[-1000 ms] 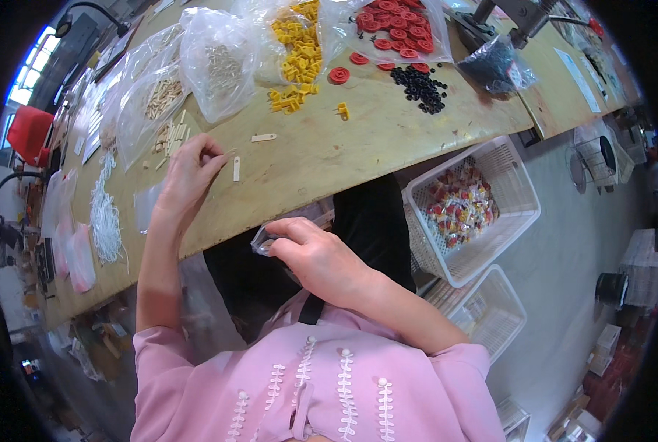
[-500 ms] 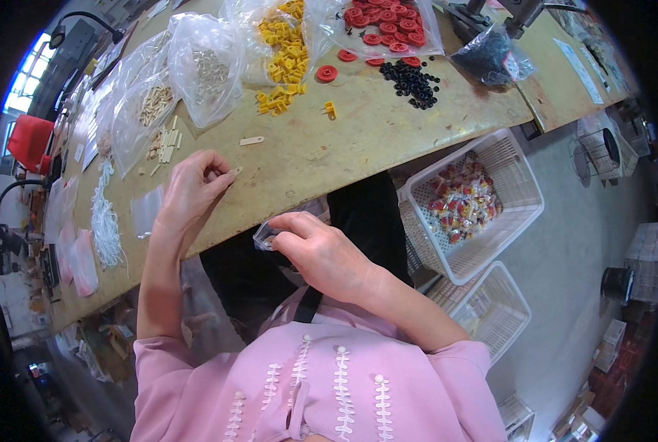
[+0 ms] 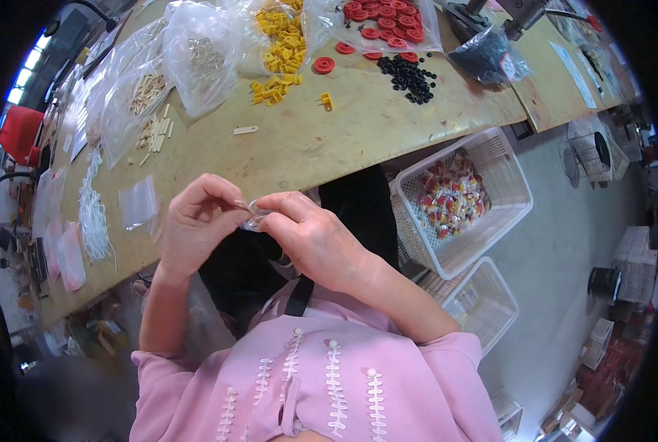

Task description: The person repeatedly assembles small craft kits by placing white cords, wooden pegs, yellow plastic pieces, and red circular pieces into small clear plastic bags. The person seals each bag and sets it aside on the table.

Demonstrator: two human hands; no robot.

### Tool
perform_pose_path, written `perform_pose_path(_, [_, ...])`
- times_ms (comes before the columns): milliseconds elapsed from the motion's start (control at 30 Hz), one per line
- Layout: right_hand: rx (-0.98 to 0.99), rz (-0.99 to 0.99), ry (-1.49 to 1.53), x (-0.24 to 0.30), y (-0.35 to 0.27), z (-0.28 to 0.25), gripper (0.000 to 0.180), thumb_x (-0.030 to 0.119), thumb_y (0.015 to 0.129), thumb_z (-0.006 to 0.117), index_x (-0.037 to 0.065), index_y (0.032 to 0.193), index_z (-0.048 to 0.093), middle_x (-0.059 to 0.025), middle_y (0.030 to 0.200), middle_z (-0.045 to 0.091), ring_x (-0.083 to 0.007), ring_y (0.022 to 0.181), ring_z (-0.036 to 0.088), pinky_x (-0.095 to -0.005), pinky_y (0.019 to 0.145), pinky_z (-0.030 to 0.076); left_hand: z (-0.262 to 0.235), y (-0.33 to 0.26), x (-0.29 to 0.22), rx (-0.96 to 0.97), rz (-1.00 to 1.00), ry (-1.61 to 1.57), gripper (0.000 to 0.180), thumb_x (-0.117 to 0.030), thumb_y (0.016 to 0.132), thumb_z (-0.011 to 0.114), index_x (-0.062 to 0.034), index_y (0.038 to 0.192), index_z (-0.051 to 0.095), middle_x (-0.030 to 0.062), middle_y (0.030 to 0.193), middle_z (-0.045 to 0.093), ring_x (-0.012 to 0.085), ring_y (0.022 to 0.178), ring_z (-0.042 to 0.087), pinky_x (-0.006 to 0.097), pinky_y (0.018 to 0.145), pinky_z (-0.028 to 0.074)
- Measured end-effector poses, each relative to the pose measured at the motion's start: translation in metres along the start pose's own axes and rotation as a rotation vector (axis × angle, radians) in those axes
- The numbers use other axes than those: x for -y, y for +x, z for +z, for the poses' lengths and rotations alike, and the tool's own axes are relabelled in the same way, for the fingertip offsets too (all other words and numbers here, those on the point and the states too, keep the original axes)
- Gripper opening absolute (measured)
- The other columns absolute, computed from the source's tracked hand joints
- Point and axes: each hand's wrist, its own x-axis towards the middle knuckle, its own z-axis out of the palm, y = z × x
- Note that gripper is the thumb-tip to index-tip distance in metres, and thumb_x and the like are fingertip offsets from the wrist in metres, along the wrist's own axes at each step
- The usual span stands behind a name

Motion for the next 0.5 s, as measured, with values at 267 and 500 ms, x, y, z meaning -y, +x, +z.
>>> perform_pose_path(267, [0.004,-0.007,-0.015,0.001,0.006,-0.001,0.026,-0.008,0.082,0.069,-0.001,0.107,0.067,-0.0188,0.127,0.067,-0.0355,0.113,0.069,-0.0395,0.088,0.062,-0.034,0.001,0.01,-0.218,0.066,0.018,0.017,0.003,0.095,0.076,-0.0016,0.109,0.068,-0.0018,0.103,0.066,0.005,0.092,0.06,0.021,0.083,0.049])
perform_pose_path(500, [-0.039,-0.053,-0.068,0.001,0.004,-0.006,0.021,-0.005,0.082,0.069,0.001,0.101,0.068,-0.014,0.11,0.07,-0.0328,0.102,0.07,-0.0391,0.084,0.06,-0.075,0.065,0.002,-0.35,0.041,0.457,0.012,-0.005,0.101,0.068,-0.003,0.109,0.076,-0.002,0.089,0.068,0.0048,0.08,0.058,0.022,0.071,0.045])
